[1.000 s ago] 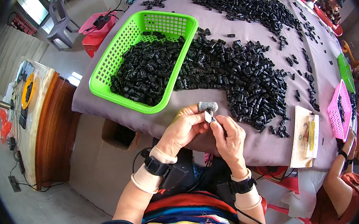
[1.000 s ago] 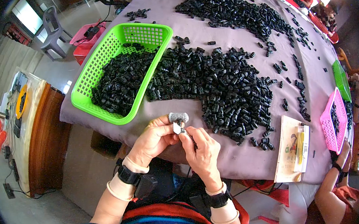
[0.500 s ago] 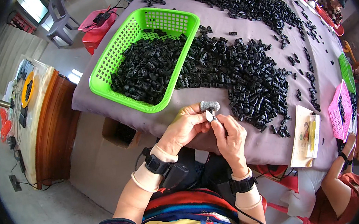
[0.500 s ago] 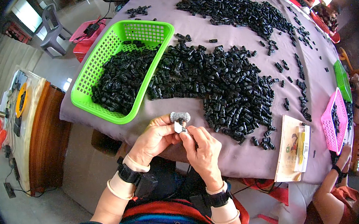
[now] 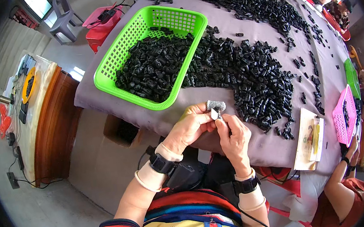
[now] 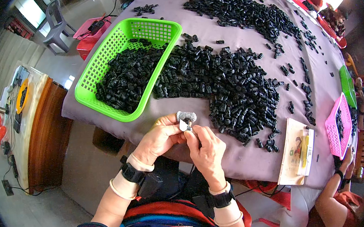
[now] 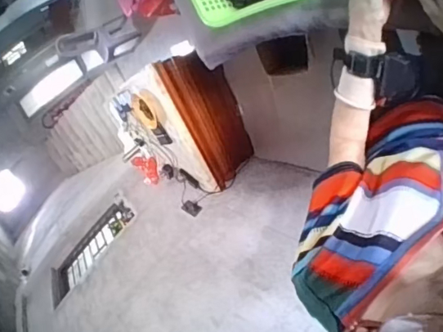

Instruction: Manually assembling small black plastic components by hand at a workstation.

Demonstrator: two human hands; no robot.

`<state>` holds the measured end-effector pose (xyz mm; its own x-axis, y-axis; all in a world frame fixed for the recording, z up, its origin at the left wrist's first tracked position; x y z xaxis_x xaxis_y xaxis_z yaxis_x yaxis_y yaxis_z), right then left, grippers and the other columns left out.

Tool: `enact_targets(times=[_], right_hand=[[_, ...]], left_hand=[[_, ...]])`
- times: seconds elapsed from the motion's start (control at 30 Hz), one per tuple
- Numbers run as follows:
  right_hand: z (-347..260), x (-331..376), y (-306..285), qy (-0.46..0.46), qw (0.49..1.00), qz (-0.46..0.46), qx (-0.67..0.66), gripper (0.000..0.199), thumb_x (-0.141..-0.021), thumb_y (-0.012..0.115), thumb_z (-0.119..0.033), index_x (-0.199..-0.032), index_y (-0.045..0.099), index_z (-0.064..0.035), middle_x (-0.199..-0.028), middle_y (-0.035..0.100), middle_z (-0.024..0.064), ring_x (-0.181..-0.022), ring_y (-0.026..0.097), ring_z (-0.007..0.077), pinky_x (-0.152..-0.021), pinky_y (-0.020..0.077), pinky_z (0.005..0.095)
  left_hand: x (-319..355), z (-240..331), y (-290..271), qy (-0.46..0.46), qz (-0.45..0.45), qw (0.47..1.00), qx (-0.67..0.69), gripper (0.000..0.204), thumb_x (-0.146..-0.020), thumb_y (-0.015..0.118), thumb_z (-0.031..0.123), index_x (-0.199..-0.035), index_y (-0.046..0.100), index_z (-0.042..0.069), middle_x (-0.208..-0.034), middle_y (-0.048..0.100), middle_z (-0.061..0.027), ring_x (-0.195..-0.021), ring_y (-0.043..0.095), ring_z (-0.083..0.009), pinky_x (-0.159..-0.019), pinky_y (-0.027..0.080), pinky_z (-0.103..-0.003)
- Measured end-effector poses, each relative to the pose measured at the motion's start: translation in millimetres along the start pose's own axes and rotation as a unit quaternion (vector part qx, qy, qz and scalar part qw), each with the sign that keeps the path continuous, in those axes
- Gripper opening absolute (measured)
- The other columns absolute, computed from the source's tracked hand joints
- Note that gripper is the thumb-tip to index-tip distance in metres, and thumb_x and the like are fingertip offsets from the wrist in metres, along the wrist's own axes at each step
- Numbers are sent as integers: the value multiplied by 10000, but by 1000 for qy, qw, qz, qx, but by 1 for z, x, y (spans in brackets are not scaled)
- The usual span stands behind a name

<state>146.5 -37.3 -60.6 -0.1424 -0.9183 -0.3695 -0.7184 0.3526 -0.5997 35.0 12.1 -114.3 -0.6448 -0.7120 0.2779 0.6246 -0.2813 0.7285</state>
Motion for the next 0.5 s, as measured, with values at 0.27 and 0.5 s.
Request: enact_targets(times=[0.27, 0.5], right_hand=[[2, -2, -1, 7, 1000, 22, -11, 121, -786, 645, -143, -830, 588, -46, -697, 574, 92, -580, 568, 258, -521, 443, 318], [-4, 0, -5, -7, 999, 3, -34, 116, -787, 640, -144, -834, 596, -47, -699, 579, 90, -579, 569, 255, -528, 443, 319]], left_hand=[[0, -1, 1, 10, -6, 1000, -18, 218, -882, 505, 75, -1072, 610, 59, -855, 615, 12, -721, 571, -84, -664, 482, -223], [0, 0, -1, 6, -15, 999, 36, 238, -872, 515, 71, -1094, 598, 43, -864, 614, 2, -764, 577, -92, -703, 486, -235]])
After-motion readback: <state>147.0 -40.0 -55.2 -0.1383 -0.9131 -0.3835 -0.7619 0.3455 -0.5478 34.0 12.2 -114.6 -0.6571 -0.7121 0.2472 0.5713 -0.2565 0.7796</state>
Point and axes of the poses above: each hand's wrist, its own x-axis away from the middle knuckle, its own y-axis out of the palm, z = x × y, the point moved 5 cm from there along -x, towards the middle knuckle
